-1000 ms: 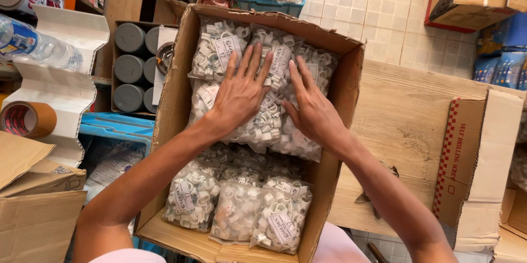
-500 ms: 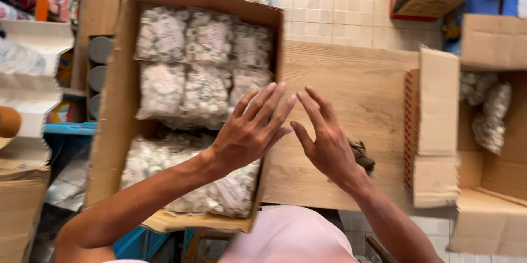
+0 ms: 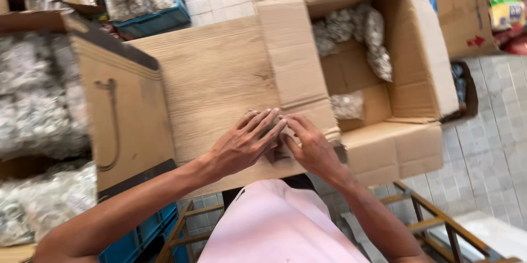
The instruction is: The person seals a small plastic bag filled with white components by repeatedly rubbing the opening with a cloth, and then places the sealed bag into a larger cardboard box.
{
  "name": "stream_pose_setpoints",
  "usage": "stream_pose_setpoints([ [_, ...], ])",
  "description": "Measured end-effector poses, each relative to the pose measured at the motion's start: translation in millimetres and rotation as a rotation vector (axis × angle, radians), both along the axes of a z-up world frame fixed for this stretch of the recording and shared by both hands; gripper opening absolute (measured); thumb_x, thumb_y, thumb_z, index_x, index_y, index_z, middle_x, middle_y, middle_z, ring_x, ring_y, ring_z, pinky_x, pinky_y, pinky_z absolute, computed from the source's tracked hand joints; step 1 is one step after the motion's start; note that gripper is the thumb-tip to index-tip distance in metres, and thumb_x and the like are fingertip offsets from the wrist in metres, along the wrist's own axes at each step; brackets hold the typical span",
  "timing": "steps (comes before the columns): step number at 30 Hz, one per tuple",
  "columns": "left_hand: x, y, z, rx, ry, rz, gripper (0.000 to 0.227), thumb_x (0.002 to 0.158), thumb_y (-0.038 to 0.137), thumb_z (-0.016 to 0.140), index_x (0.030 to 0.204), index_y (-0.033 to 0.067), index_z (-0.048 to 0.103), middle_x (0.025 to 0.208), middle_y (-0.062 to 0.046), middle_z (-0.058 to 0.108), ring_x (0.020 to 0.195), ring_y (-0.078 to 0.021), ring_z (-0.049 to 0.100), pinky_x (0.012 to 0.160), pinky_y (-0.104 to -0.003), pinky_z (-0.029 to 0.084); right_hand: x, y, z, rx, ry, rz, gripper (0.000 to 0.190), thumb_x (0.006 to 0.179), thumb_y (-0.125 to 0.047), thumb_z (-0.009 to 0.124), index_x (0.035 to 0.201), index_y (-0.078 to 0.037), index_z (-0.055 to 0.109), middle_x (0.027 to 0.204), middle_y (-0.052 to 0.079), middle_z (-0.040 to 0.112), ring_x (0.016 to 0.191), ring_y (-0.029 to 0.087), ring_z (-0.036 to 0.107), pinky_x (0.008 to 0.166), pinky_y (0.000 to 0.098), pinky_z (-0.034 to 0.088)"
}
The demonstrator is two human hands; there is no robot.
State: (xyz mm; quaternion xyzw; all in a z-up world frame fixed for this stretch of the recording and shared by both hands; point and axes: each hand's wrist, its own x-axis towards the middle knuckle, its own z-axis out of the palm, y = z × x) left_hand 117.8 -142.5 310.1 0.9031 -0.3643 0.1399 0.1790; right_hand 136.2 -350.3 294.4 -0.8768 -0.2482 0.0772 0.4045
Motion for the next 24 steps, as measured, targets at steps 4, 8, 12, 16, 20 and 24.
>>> stream_pose_setpoints([
  [4,34.6,-93.2,-30.0,-0.088,0.032,-0.085,0.039,0.097,0.022,0.057,0.131,0.0027,0.058,0.131,-0.024,0.057,0.122,-0.0365,0.057,0.103,-0.045,0.043,17.3,-91.9,-17.9,-0.022,0.054,-0.148,0.035,0.089,-0.011,0.069,0.123,-0.008,0.064,0.115,0.011,0.062,0.098,0.025,0.068,0.073,0.0279,0.062],
  [8,71.9,-181.2,-78.7,-0.072,0.036,-0.110,0.041,0.094,0.017,0.059,0.132,0.0038,0.056,0.131,-0.023,0.056,0.122,-0.0346,0.057,0.103,-0.044,0.044,41.6,-179.3,-57.5,-0.099,0.112,-0.265,0.036,0.092,-0.013,0.068,0.127,-0.004,0.062,0.112,0.016,0.061,0.097,0.032,0.067,0.070,0.0336,0.060],
  [12,97.4,-262.7,-161.0,0.370,0.239,0.067,0.055,0.088,0.028,0.061,0.137,0.0043,0.053,0.137,-0.026,0.052,0.125,-0.0403,0.050,0.098,-0.050,0.038,74.2,-245.0,-106.0,-0.189,0.224,-0.367,0.037,0.096,-0.013,0.064,0.131,-0.001,0.060,0.112,0.022,0.061,0.095,0.036,0.067,0.073,0.0399,0.059],
  [16,114.9,-317.9,-191.1,0.743,0.564,0.198,0.054,0.100,0.015,0.036,0.153,0.0027,0.033,0.152,-0.029,0.038,0.138,-0.0473,0.037,0.101,-0.062,0.032,121.9,-269.7,-135.1,-0.287,0.346,-0.320,0.047,0.092,-0.012,0.066,0.135,0.003,0.055,0.117,0.028,0.061,0.102,0.043,0.066,0.083,0.0493,0.056],
  [20,122.0,-342.3,-250.0,0.867,0.747,0.347,0.058,0.102,0.009,0.029,0.158,0.0032,0.012,0.159,-0.031,0.021,0.143,-0.0509,0.025,0.097,-0.072,0.031,165.6,-272.7,-188.3,-0.519,0.664,-0.223,0.062,0.091,-0.025,0.068,0.145,-0.004,0.044,0.129,0.026,0.059,0.122,0.042,0.057,0.100,0.0551,0.047],
  [24,121.9,-346.5,-253.4,0.930,0.767,0.377,0.063,0.103,0.007,0.028,0.158,0.0014,-0.003,0.159,-0.033,0.014,0.144,-0.0517,0.020,0.100,-0.065,0.035,183.8,-268.5,-238.9,-0.499,0.998,-0.180,0.082,0.087,-0.043,0.069,0.147,-0.002,0.031,0.134,0.035,0.052,0.124,0.047,0.053,0.091,0.0558,0.052],
])
